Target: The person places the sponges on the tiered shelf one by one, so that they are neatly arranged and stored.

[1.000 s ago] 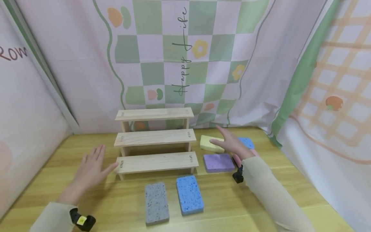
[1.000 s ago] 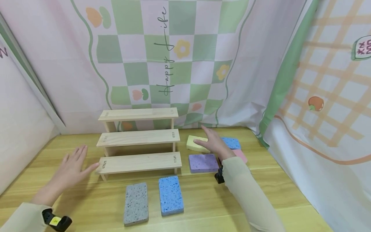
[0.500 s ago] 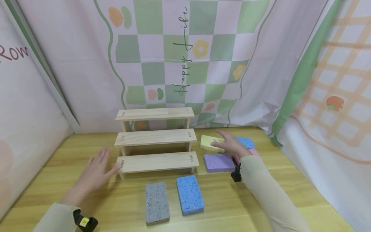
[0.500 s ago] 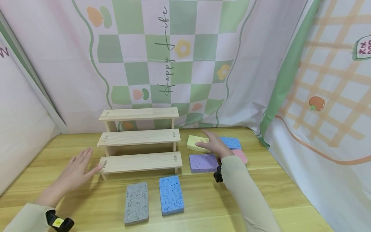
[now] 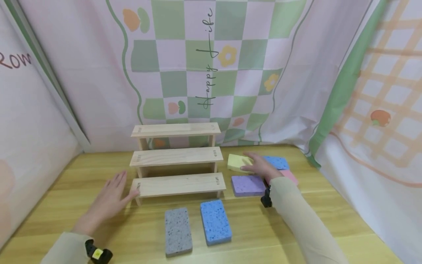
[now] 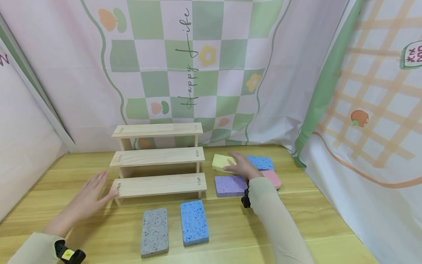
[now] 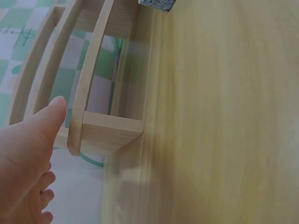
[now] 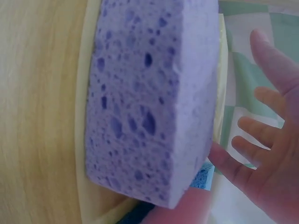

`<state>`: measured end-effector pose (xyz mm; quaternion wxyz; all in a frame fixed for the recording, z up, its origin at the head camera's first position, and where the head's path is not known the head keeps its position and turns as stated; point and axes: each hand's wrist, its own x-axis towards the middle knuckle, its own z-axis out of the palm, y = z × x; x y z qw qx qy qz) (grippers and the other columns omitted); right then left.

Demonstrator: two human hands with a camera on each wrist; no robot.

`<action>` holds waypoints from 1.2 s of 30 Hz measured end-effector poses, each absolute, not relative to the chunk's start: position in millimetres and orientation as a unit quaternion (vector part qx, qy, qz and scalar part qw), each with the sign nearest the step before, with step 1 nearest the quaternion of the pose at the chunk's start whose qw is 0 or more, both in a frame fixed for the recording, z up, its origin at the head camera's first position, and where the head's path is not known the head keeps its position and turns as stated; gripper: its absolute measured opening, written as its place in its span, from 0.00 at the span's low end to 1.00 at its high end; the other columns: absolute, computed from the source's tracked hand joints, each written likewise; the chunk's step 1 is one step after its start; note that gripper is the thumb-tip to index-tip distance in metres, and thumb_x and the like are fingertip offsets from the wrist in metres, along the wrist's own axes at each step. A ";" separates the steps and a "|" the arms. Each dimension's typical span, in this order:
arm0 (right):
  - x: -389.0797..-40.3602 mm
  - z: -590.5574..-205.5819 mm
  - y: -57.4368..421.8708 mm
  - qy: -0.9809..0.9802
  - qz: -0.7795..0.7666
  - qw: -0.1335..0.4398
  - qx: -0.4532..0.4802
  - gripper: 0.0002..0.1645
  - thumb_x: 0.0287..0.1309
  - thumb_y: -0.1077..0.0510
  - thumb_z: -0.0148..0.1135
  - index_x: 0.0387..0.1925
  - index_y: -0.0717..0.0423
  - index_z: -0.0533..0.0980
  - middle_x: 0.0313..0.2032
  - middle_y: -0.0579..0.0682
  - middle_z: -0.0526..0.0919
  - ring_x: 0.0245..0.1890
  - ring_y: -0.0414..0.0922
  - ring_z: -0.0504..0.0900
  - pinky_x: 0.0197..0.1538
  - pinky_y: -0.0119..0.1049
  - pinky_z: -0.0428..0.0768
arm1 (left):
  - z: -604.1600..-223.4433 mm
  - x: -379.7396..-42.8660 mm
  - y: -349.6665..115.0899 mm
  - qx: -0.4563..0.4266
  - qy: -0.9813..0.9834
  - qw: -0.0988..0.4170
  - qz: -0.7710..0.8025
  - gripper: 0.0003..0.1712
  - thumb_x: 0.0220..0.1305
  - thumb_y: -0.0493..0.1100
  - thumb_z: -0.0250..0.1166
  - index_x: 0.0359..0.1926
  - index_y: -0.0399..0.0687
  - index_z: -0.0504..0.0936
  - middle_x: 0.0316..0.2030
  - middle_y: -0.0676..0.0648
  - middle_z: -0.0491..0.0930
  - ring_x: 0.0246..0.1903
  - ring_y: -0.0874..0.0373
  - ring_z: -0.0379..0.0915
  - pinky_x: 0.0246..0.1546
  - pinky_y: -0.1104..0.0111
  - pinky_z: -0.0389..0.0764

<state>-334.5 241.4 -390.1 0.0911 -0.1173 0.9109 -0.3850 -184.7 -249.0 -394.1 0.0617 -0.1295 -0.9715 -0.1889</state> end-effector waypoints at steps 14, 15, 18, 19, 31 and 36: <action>-337.1 -392.4 241.0 0.938 -0.306 0.087 -0.139 0.37 0.56 0.54 0.64 0.64 0.63 0.62 0.64 0.68 0.58 0.63 0.65 0.55 0.62 0.60 0.54 | -398.8 -183.7 -242.4 -0.145 -0.971 0.067 -0.175 0.44 0.68 0.60 0.48 0.65 0.24 0.52 0.65 0.28 0.47 0.64 0.33 0.41 0.62 0.43 0.43; -337.2 -392.3 240.9 0.939 -0.302 0.087 -0.138 0.37 0.56 0.54 0.63 0.63 0.63 0.62 0.63 0.68 0.58 0.62 0.65 0.55 0.62 0.60 0.54 | -398.7 -183.6 -241.9 -0.147 -0.971 0.069 -0.177 0.43 0.68 0.59 0.48 0.65 0.25 0.53 0.65 0.28 0.47 0.64 0.33 0.42 0.62 0.44 0.43; -337.7 -392.2 240.8 0.941 -0.293 0.087 -0.142 0.35 0.56 0.56 0.62 0.63 0.63 0.64 0.63 0.68 0.59 0.62 0.65 0.55 0.62 0.60 0.54 | -398.7 -183.5 -241.2 -0.150 -0.969 0.070 -0.181 0.41 0.68 0.58 0.48 0.65 0.25 0.54 0.65 0.29 0.49 0.64 0.34 0.43 0.62 0.44 0.44; -338.0 -392.3 240.7 0.942 -0.291 0.087 -0.143 0.34 0.56 0.57 0.62 0.62 0.63 0.64 0.63 0.68 0.59 0.62 0.65 0.56 0.62 0.60 0.54 | -398.9 -183.6 -241.1 -0.152 -0.969 0.071 -0.182 0.41 0.68 0.58 0.49 0.64 0.25 0.55 0.65 0.29 0.49 0.64 0.34 0.43 0.62 0.44 0.45; -339.9 -393.6 241.8 0.948 -0.271 0.080 -0.149 0.31 0.54 0.62 0.61 0.61 0.63 0.66 0.61 0.69 0.61 0.60 0.65 0.59 0.60 0.60 0.57 | -401.4 -184.1 -239.0 -0.173 -0.968 0.088 -0.159 0.36 0.69 0.54 0.50 0.61 0.24 0.61 0.62 0.28 0.57 0.62 0.33 0.50 0.61 0.43 0.50; -340.4 -393.2 242.5 0.948 -0.269 0.083 -0.148 0.32 0.53 0.63 0.61 0.60 0.62 0.66 0.60 0.69 0.61 0.59 0.65 0.59 0.60 0.61 0.58 | -401.7 -184.4 -239.0 -0.176 -0.968 0.091 -0.156 0.35 0.69 0.54 0.50 0.61 0.24 0.61 0.62 0.28 0.58 0.61 0.33 0.51 0.60 0.43 0.50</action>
